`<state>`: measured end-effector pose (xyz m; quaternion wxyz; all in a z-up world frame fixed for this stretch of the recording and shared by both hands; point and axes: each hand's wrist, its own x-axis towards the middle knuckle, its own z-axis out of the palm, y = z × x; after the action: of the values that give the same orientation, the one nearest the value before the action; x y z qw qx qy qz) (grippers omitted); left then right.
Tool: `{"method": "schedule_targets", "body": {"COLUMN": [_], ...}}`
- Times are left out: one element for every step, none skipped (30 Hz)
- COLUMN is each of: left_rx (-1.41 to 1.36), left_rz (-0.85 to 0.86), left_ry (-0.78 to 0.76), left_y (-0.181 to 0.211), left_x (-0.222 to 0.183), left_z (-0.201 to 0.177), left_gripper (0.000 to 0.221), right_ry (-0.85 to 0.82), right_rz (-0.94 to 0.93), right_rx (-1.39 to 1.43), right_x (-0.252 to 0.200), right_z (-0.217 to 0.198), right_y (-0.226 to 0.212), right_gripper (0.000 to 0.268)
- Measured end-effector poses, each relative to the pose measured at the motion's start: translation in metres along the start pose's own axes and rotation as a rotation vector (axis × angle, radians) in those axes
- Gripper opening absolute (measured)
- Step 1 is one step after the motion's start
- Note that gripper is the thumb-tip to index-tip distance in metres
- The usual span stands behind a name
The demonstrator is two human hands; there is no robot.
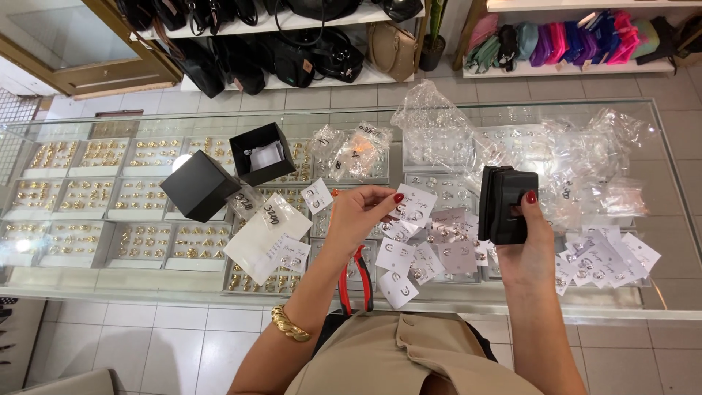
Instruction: Organizing and packing earring cards into a small black storage box on a glass display counter
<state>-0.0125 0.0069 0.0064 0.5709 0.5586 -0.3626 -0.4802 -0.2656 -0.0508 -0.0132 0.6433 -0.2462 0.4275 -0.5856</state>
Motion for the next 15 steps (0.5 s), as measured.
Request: {"method": "schedule_targets", "body": {"left_rx": [-0.004, -0.007, -0.005, -0.021, -0.037, -0.035, -0.052, -0.07, -0.065, -0.078, -0.089, -0.084, -0.092, -0.1, -0.098], "left_rz": [-0.009, -0.018, -0.018, -0.007, 0.002, 0.002, 0.004, 0.007, 0.007, 0.01, 0.013, 0.013, 0.019, 0.026, 0.024], "left_ry": [0.013, 0.025, 0.025, 0.034, 0.042, 0.042, 0.044, 0.046, 0.045, 0.049, 0.051, 0.048, 0.05, 0.051, 0.047], "left_y": [0.001, 0.002, 0.006, 0.01, 0.013, 0.013, 0.013, 0.013, 0.013, 0.013, 0.014, 0.012, 0.01, 0.008, 0.012], "left_x": [-0.001, -0.001, -0.003, -0.005, -0.008, -0.008, -0.009, -0.01, -0.011, -0.012, -0.012, -0.012, -0.011, -0.011, -0.013], "left_z": [0.0, 0.001, 0.0, 0.0, -0.001, -0.001, -0.001, -0.002, -0.002, -0.002, -0.003, -0.003, -0.003, -0.003, -0.002], "left_gripper": [0.027, 0.028, 0.028, 0.025, 0.022, 0.022, 0.022, 0.023, 0.023, 0.023, 0.025, 0.025, 0.026, 0.027, 0.027], "right_ry": [0.004, 0.008, 0.008, -0.008, -0.024, -0.024, -0.033, -0.043, -0.041, -0.039, -0.035, -0.032, -0.029, -0.026, -0.022], "right_rz": [0.002, 0.005, 0.006, 0.002, -0.001, 0.001, -0.008, -0.018, -0.016, -0.012, -0.009, -0.008, -0.005, -0.002, -0.003], "right_rx": [0.002, 0.005, 0.007, 0.003, -0.002, 0.0, -0.014, -0.029, -0.025, -0.034, -0.041, -0.035, -0.024, -0.013, -0.011], "right_x": [0.001, 0.002, 0.0, -0.002, -0.005, -0.007, -0.008, -0.01, -0.011, -0.012, -0.013, -0.012, -0.01, -0.009, -0.001], "right_z": [-0.001, -0.002, -0.001, 0.001, 0.003, 0.003, 0.004, 0.004, 0.005, 0.006, 0.007, 0.007, 0.007, 0.006, -0.005], "right_y": [0.001, 0.002, 0.0, -0.002, -0.004, -0.005, -0.006, -0.007, -0.008, -0.009, -0.009, -0.009, -0.008, -0.008, -0.001], "right_gripper": [0.023, 0.024, 0.024, 0.022, 0.021, 0.021, 0.021, 0.021, 0.021, 0.021, 0.021, 0.021, 0.021, 0.02, 0.02]}}
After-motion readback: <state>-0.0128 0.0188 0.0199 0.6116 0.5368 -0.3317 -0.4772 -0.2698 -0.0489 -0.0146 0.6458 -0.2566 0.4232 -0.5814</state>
